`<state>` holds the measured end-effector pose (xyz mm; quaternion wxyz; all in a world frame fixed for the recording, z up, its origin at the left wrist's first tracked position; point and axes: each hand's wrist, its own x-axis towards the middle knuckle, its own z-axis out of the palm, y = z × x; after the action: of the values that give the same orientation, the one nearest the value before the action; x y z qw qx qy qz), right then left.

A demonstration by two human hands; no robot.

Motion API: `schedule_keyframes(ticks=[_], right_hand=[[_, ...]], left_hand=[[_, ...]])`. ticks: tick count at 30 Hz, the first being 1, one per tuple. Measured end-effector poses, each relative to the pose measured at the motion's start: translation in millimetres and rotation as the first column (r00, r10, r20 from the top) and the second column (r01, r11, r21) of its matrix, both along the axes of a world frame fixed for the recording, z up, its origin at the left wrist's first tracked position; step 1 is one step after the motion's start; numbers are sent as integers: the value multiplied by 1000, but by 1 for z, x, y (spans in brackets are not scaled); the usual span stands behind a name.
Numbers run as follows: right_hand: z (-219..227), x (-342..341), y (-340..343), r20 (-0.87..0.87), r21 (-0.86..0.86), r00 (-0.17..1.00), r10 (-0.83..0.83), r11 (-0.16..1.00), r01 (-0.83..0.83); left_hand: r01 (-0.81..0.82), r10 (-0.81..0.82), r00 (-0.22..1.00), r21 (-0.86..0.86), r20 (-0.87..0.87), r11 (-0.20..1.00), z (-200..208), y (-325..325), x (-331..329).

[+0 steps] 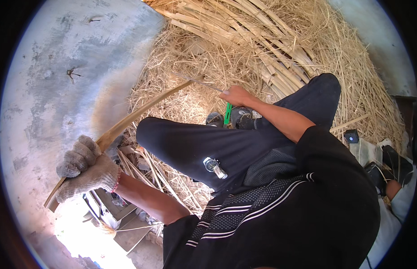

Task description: The person sits cross-legged on a floor covered with straw and bamboo debris. They hold a long bamboo strip in their left hand and use a green-handled knife in their right hand to split the strip lengthwise into thinner slivers. The person repeatedly peels and separates the bamboo layers, dropping the finished pieces onto the pile below.

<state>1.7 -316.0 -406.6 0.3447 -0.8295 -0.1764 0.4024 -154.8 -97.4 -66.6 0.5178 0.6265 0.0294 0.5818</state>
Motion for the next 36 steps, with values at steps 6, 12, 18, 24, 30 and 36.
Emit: schedule_keyframes(ticks=[6,12,18,24,30,36], right_hand=[[-53,-4,-3,104,-92,976,-192,975,202],[-8,-11,8,-154,-16,979,-133,991,132],[-63,-8,12,-26,-47,981,-192,981,191],[-79,8,-22,-40,-231,984,-176,959,162],[-125,28,-63,-100,-270,977,-189,950,156],[-118,21,-69,-119,-412,989,-87,911,31]], left_hand=[[360,-359,932,-4,44,933,-7,9,-8],[630,-634,772,84,35,772,-7,15,-11],[720,-724,690,118,-18,683,-9,27,-8],[630,-630,776,127,-45,767,-6,20,-10],[-428,442,880,-109,175,897,56,-21,-17],[-218,222,972,56,-79,974,106,4,-85]])
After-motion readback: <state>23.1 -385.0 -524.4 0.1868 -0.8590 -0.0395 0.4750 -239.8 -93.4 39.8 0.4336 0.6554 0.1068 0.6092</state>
